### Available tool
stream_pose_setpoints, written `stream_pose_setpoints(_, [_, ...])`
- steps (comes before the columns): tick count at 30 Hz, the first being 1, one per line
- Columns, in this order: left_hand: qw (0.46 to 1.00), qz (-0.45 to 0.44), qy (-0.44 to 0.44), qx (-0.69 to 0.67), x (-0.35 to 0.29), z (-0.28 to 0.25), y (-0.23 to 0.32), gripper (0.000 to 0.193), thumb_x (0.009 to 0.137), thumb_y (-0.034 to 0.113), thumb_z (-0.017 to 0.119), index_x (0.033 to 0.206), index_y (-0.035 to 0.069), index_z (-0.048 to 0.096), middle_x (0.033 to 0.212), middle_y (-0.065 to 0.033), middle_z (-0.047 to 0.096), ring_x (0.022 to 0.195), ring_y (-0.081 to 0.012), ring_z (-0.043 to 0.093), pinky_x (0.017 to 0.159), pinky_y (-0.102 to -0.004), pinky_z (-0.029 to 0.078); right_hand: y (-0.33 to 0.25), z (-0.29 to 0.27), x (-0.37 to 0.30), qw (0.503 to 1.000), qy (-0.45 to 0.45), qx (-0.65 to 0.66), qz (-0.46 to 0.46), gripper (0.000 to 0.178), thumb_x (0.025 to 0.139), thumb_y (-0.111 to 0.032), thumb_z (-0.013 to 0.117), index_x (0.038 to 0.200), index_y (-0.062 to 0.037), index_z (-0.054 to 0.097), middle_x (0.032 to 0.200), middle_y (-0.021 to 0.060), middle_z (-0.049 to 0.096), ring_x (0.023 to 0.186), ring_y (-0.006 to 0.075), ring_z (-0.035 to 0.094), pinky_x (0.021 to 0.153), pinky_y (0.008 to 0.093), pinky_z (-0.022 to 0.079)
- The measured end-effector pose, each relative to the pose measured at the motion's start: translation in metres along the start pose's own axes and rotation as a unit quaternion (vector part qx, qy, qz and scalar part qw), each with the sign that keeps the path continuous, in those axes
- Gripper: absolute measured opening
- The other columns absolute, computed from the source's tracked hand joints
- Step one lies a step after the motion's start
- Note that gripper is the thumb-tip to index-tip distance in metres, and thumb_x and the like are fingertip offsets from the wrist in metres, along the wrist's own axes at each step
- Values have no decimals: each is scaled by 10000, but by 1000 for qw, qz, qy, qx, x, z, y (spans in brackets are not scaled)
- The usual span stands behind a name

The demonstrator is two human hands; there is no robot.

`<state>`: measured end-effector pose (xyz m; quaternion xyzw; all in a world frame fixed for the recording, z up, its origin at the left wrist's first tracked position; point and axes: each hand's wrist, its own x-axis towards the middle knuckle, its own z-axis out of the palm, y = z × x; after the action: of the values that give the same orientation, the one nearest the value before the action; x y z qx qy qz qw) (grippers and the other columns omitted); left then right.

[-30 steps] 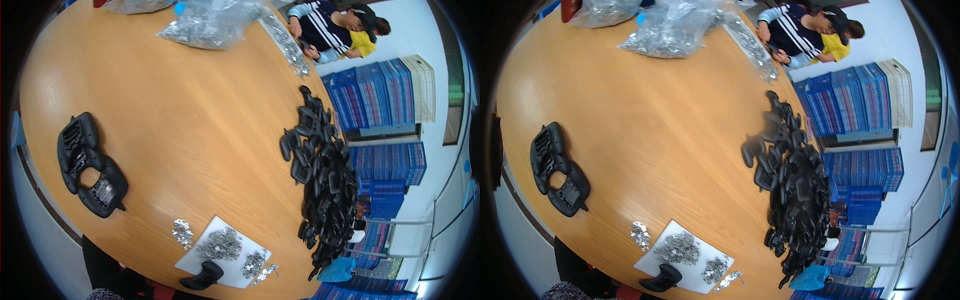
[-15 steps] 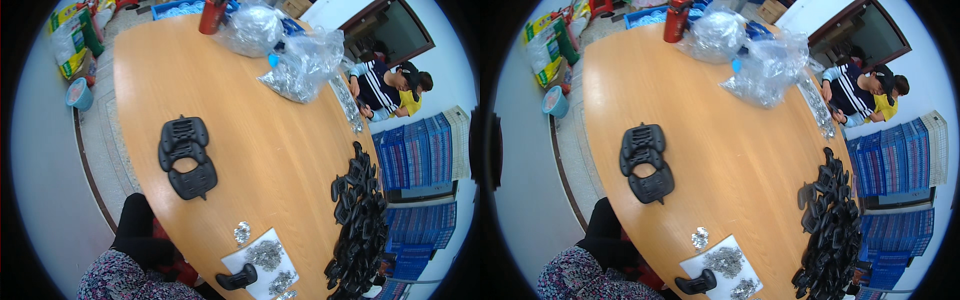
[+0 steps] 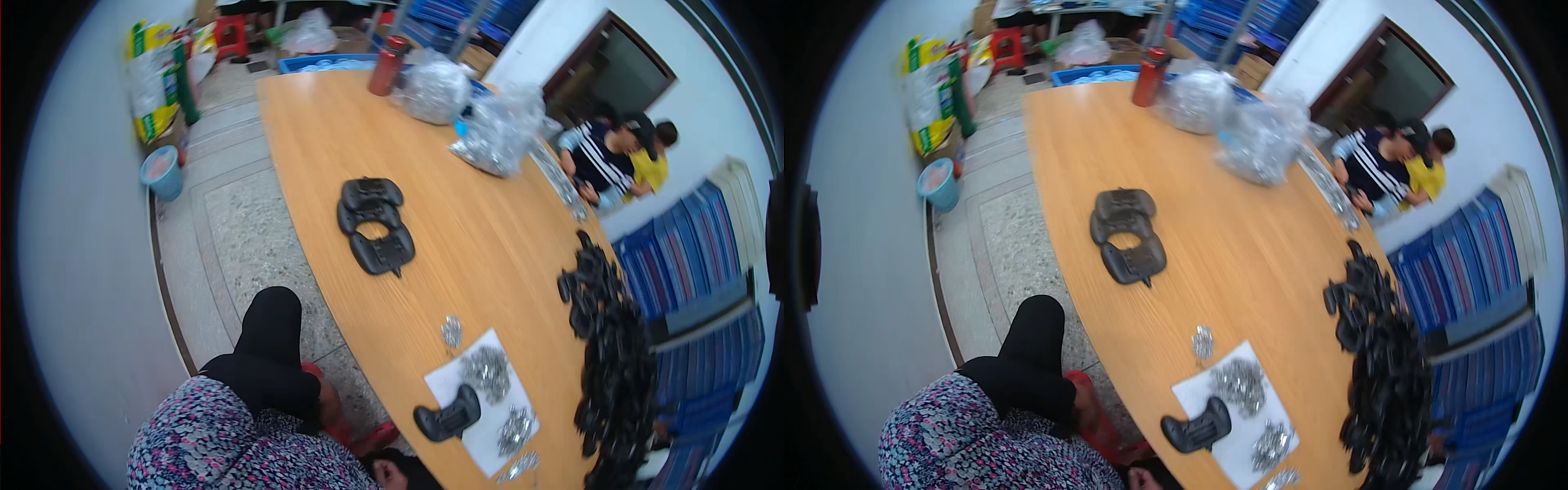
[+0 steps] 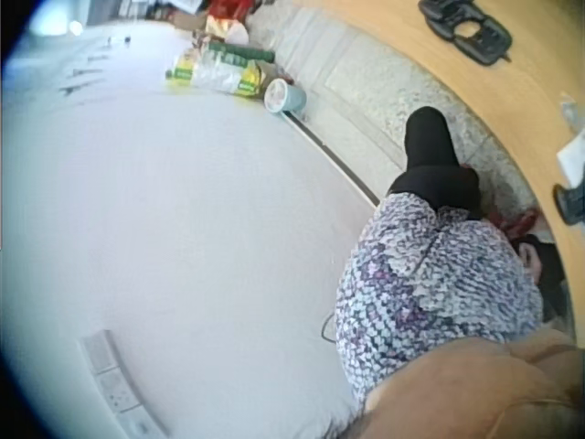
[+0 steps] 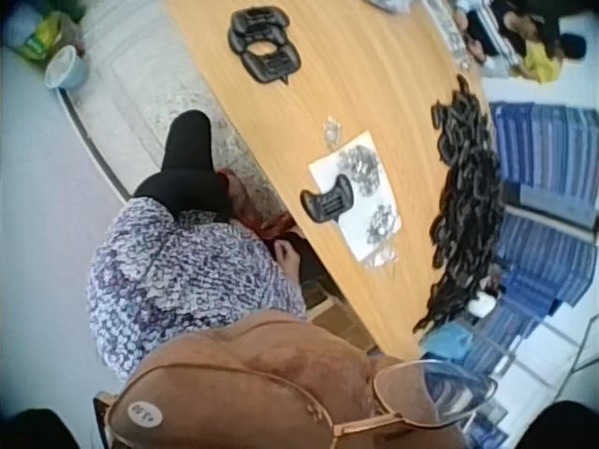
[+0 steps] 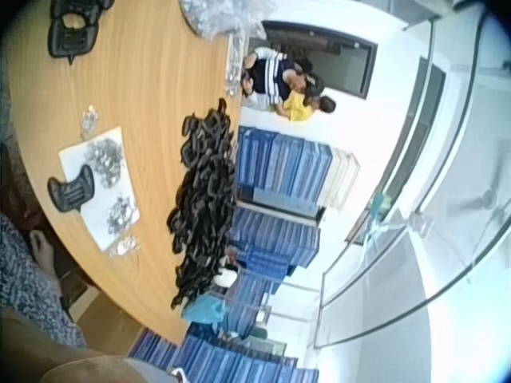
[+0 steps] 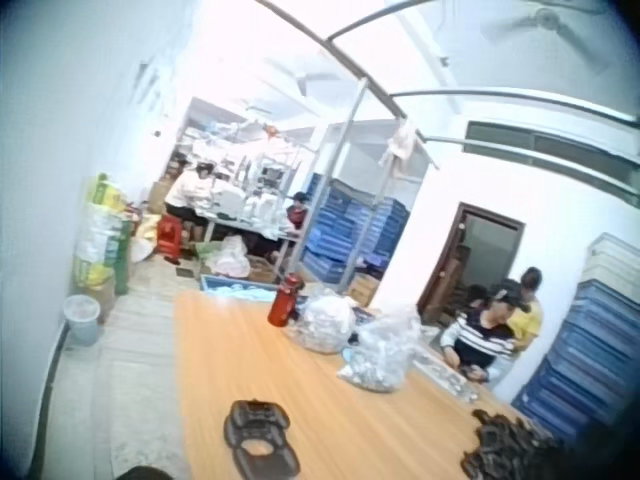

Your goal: Manually assemble small metal components onto the plastic shell of a controller or remote device.

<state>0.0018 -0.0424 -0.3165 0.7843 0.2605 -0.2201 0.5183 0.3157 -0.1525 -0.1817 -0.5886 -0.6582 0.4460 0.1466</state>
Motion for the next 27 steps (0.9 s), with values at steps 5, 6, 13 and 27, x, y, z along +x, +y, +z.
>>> stream_pose_setpoints(5, [992, 79, 95, -35, -6, 20, -23, 559, 874, 500, 641, 1279, 116, 625, 1229, -167, 652, 1131, -334, 612, 960, -428, 462, -44, -23, 10, 998, -30, 5, -50, 259, 932, -247, 670, 1072, -29, 671, 884, 162, 706, 787, 230, 692, 713, 335, 536])
stream_pose_setpoints(6, [988, 98, 115, -43, -13, 12, -15, 549, 876, 481, 652, 1277, 108, 625, 1213, -172, 660, 1118, -331, 620, 951, -431, 466, -55, -28, 7, 997, -28, 18, -69, 254, 928, -235, 672, 1069, -24, 671, 880, 157, 704, 774, 221, 687, 694, 326, 533])
stream_pose_setpoints(13, [974, 104, 170, -107, -202, -70, 138, 310, 951, 350, 628, 1106, 86, 682, 1045, -99, 700, 982, -220, 646, 845, -379, 488, -174, -89, -34, 986, -117, 117, -9, 233, 975, -135, 584, 1165, -20, 651, 777, 22, 644, 632, 72, 558, 592, 231, 462])
stream_pose_setpoints(27, [573, 150, 790, -160, -231, -124, 160, 390, 951, 284, 633, 700, -5, 554, 573, -68, 438, 553, -96, 434, 513, -304, 391, -150, -157, -24, 885, 410, -6, -222, 319, 1022, -224, 489, 990, 46, 656, 775, 49, 592, 665, 149, 516, 572, 291, 422])
